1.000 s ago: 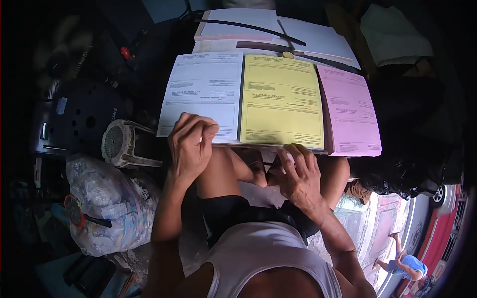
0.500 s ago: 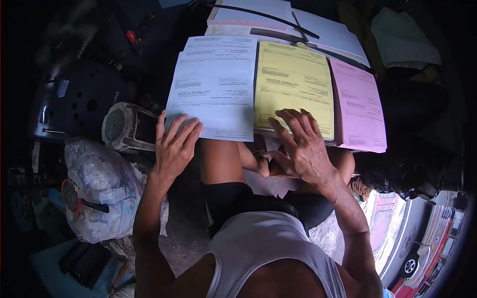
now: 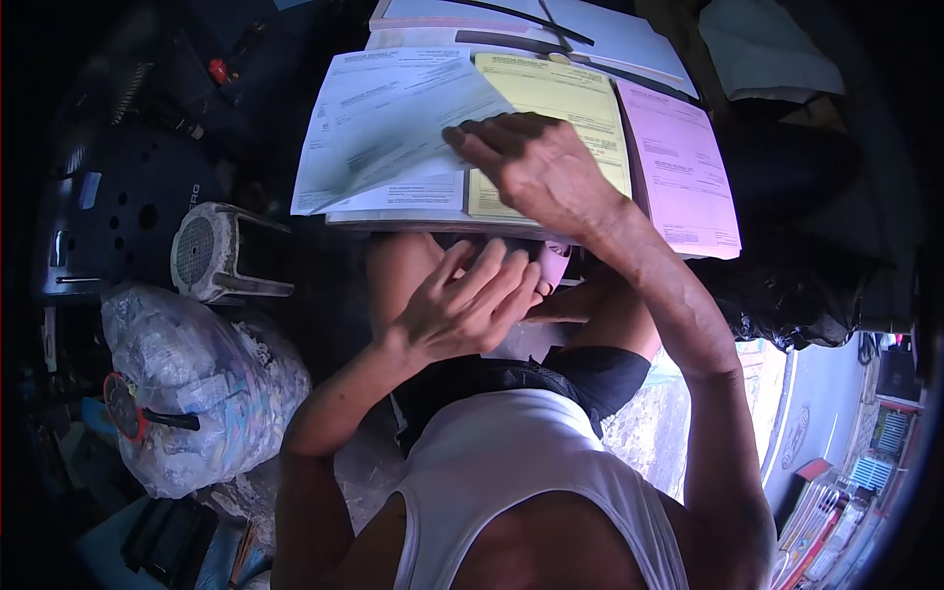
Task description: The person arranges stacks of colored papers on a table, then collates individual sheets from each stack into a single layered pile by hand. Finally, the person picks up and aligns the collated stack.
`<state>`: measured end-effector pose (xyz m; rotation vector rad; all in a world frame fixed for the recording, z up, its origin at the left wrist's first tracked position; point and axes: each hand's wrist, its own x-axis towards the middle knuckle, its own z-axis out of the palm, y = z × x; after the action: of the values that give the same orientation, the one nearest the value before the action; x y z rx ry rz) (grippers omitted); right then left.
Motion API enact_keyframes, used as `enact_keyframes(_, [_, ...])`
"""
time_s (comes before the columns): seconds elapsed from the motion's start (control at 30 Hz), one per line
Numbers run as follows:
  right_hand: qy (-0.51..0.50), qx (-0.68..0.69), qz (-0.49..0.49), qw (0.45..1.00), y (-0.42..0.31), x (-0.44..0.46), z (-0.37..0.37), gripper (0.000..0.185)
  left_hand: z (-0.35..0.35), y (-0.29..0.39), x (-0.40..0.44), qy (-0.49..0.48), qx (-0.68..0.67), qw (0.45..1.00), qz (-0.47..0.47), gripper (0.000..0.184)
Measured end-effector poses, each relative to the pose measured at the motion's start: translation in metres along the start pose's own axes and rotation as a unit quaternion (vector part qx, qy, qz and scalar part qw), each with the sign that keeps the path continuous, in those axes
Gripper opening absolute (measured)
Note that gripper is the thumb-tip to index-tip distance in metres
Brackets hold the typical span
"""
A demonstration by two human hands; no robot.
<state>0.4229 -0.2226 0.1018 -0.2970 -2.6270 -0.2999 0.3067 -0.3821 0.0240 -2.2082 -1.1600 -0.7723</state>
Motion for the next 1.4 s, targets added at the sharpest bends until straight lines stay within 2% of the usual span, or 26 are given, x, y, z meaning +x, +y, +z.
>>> enact_keyframes(0.1, [-0.004, -0.039, 0.025, 0.999, 0.031, -0.039, -0.011, 0.04, 0.028, -0.002, 0.024, -0.145, -0.068, 0.984, -0.073, 0.074])
enact_keyframes(0.13, [-0.039, -0.03, 0.065, 0.997, 0.037, -0.054, -0.013, 0.042, 0.038, -0.006, 0.027, -0.144, -0.055, 0.984, -0.093, 0.078])
enact_keyframes(0.23, [-0.042, -0.014, 0.116, 0.992, 0.052, -0.096, -0.01, 0.043, 0.055, -0.01, 0.019, -0.171, -0.004, 0.981, -0.096, 0.07])
enact_keyframes(0.3, [-0.074, 0.023, 0.165, 0.983, 0.049, -0.117, -0.014, 0.045, 0.059, -0.009, 0.007, -0.101, 0.04, 0.994, -0.03, 0.056])
enact_keyframes(0.33, [-0.074, 0.026, 0.167, 0.983, 0.045, -0.123, -0.016, 0.045, 0.058, -0.007, 0.003, -0.103, 0.039, 0.993, -0.029, 0.056])
enact_keyframes(0.4, [-0.052, 0.047, 0.173, 0.982, 0.034, -0.131, -0.019, 0.035, 0.049, -0.005, 0.003, -0.072, 0.007, 0.997, -0.015, 0.045])
enact_keyframes(0.47, [-0.062, 0.051, 0.175, 0.981, 0.021, -0.134, -0.022, 0.035, 0.046, -0.006, 0.004, -0.048, -0.019, 0.998, -0.023, 0.04])
enact_keyframes(0.6, [-0.093, 0.039, 0.137, 0.985, 0.0, -0.134, -0.029, 0.041, 0.042, -0.011, 0.01, -0.003, -0.057, 0.997, -0.042, 0.033])
enact_keyframes(0.7, [-0.076, 0.042, 0.134, 0.987, -0.011, -0.123, -0.039, 0.059, 0.035, -0.011, 0.024, 0.037, -0.028, 0.997, -0.056, 0.031])
enact_keyframes(0.73, [-0.098, 0.062, 0.151, 0.982, -0.01, -0.123, -0.037, 0.048, 0.031, -0.009, 0.03, 0.049, -0.01, 0.997, -0.053, 0.03])
enact_keyframes(0.8, [-0.113, 0.013, 0.114, 0.987, 0.002, -0.126, -0.025, 0.036, 0.028, 0.001, 0.043, 0.104, 0.031, 0.993, -0.038, 0.027])
enact_keyframes(0.83, [-0.141, 0.006, 0.146, 0.979, 0.006, -0.124, -0.025, 0.031, 0.027, 0.017, 0.05, 0.125, 0.028, 0.991, -0.022, 0.024])
enact_keyframes(0.87, [-0.129, -0.013, 0.136, 0.982, 0.014, -0.12, -0.029, 0.027, 0.03, 0.031, 0.055, 0.14, 0.007, 0.99, 0.026, 0.023])
enact_keyframes(0.93, [-0.083, -0.079, 0.051, 0.992, 0.032, -0.104, -0.049, 0.025, 0.04, 0.063, 0.067, 0.068, -0.066, 0.987, 0.13, 0.028])
enact_keyframes(1.0, [-0.003, -0.105, -0.016, 0.994, 0.053, -0.099, -0.065, 0.032, 0.059, 0.086, 0.093, 0.015, -0.091, 0.986, 0.14, 0.037])
enact_keyframes(1.07, [-0.005, -0.118, -0.034, 0.992, 0.075, -0.105, -0.08, 0.034, 0.089, 0.097, 0.122, -0.014, -0.101, 0.989, 0.109, 0.049])
enact_keyframes(1.1, [-0.003, -0.134, -0.029, 0.991, 0.087, -0.115, -0.083, 0.032, 0.11, 0.104, 0.13, -0.048, -0.134, 0.988, 0.063, 0.064])
enact_keyframes(1.13, [-0.002, -0.151, -0.025, 0.988, 0.099, -0.128, -0.086, 0.031, 0.118, 0.103, 0.141, -0.101, -0.111, 0.988, 0.045, 0.072])
enact_keyframes(1.2, [-0.008, -0.149, 0.017, 0.989, 0.121, -0.16, -0.091, 0.033, 0.141, 0.105, 0.147, -0.109, -0.057, 0.992, 0.012, 0.078])
enact_keyframes(1.23, [-0.01, -0.136, 0.042, 0.99, 0.13, -0.181, -0.091, 0.035, 0.153, 0.106, 0.144, -0.106, -0.047, 0.993, 0.021, 0.063])
enact_keyframes(1.27, [-0.013, -0.121, 0.067, 0.99, 0.137, -0.201, -0.089, 0.036, 0.154, 0.106, 0.142, -0.105, -0.048, 0.993, 0.021, 0.063])
enact_keyframes(1.33, [-0.032, -0.105, 0.132, 0.985, 0.139, -0.243, -0.087, 0.039, 0.151, 0.106, 0.135, -0.066, -0.027, 0.993, 0.09, 0.042])
enact_keyframes(1.37, [-0.044, -0.111, 0.15, 0.981, 0.135, -0.26, -0.088, 0.042, 0.149, 0.107, 0.135, -0.011, -0.042, 0.995, 0.086, 0.024])
enact_keyframes(1.4, [-0.05, -0.086, 0.177, 0.979, 0.129, -0.272, -0.089, 0.041, 0.148, 0.106, 0.135, -0.012, -0.043, 0.995, 0.085, 0.024])
